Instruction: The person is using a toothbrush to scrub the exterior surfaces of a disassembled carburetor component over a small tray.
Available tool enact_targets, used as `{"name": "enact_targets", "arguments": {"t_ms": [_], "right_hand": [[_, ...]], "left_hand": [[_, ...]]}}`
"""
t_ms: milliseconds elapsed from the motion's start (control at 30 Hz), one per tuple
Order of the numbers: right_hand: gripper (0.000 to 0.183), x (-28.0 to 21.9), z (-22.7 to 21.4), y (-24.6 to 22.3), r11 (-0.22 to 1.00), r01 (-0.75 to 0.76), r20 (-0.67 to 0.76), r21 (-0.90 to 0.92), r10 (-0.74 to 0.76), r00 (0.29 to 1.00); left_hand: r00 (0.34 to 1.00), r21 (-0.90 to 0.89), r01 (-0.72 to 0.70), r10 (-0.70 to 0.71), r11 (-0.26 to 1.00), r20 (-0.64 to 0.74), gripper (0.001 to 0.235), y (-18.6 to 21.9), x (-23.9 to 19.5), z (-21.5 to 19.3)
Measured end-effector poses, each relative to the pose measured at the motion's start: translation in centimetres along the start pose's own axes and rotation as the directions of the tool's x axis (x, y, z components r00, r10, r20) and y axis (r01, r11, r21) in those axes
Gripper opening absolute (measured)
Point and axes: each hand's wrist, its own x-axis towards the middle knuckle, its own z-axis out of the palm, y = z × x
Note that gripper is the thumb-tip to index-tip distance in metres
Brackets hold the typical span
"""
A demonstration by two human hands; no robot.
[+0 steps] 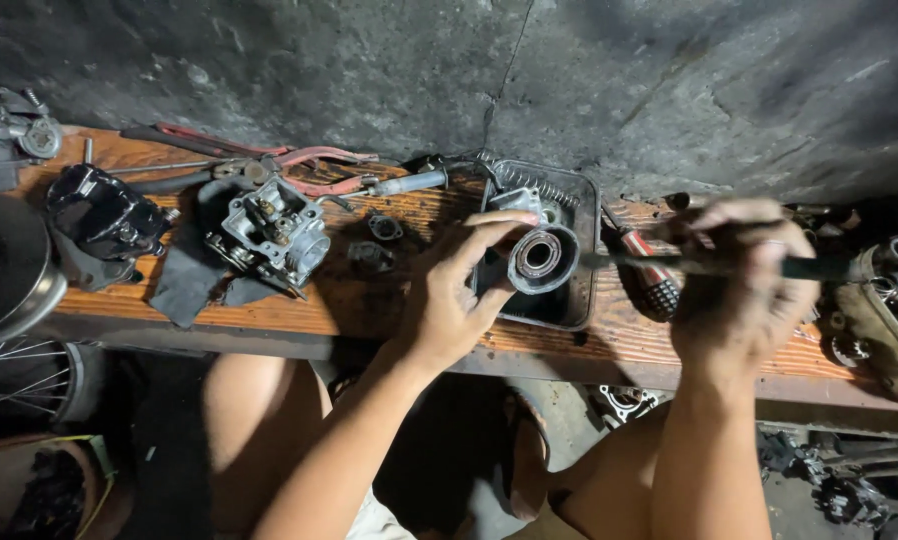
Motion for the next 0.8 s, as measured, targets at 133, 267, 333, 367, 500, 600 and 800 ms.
{"name": "enact_targets", "arguments": {"t_ms": [133, 267, 333, 367, 500, 600, 800], "right_hand": [[0.024, 0.2, 3.0, -0.4, 0.994, -0.013, 0.271, 0.111, -0.018, 0.963], [0.029, -0.6, 4.7, -0.7, 0.989, -0.099, 0.153, -0.114, 0.116, 0.981], [0.027, -0.9, 4.9, -1.0, 0.97, -0.13, 0.199, -0.206, 0.172, 0.965], [0.022, -1.0, 4.8, -0.8, 0.963, -0.144, 0.197, -0.23, 0.191, 0.962], [0.013, -2.0, 4.6, -0.2, 0.951, -0.202, 0.106, -0.232, 0.231, 0.967], [0.012, -1.5, 4.8, -1.4, 0.947, -0.174, 0.096, -0.269, 0.207, 0.974], [0.011, -1.2, 4.9, -1.5, 0.956, -0.193, 0.104, -0.222, 0.22, 0.97]], "left_hand": [[0.999, -0.146, 0.05, -0.052, 0.988, -0.007, 0.051, -0.2, -0.4, 0.7], [0.993, -0.154, 0.057, -0.071, 0.986, -0.09, 0.037, -0.9, -0.7, 1.2], [0.991, -0.182, 0.066, -0.085, 0.981, -0.101, 0.035, 0.0, -0.2, 1.3], [0.992, -0.205, 0.058, -0.08, 0.977, -0.102, 0.035, 0.6, 0.1, 1.3], [0.996, -0.25, 0.035, -0.055, 0.968, -0.075, 0.038, 1.7, 0.8, 1.0], [0.998, -0.341, 0.064, -0.067, 0.938, 0.004, 0.053, 1.9, 1.0, 0.3], [0.991, -0.358, 0.112, -0.13, 0.927, -0.026, 0.032, 1.9, 1.2, 0.4]]}}
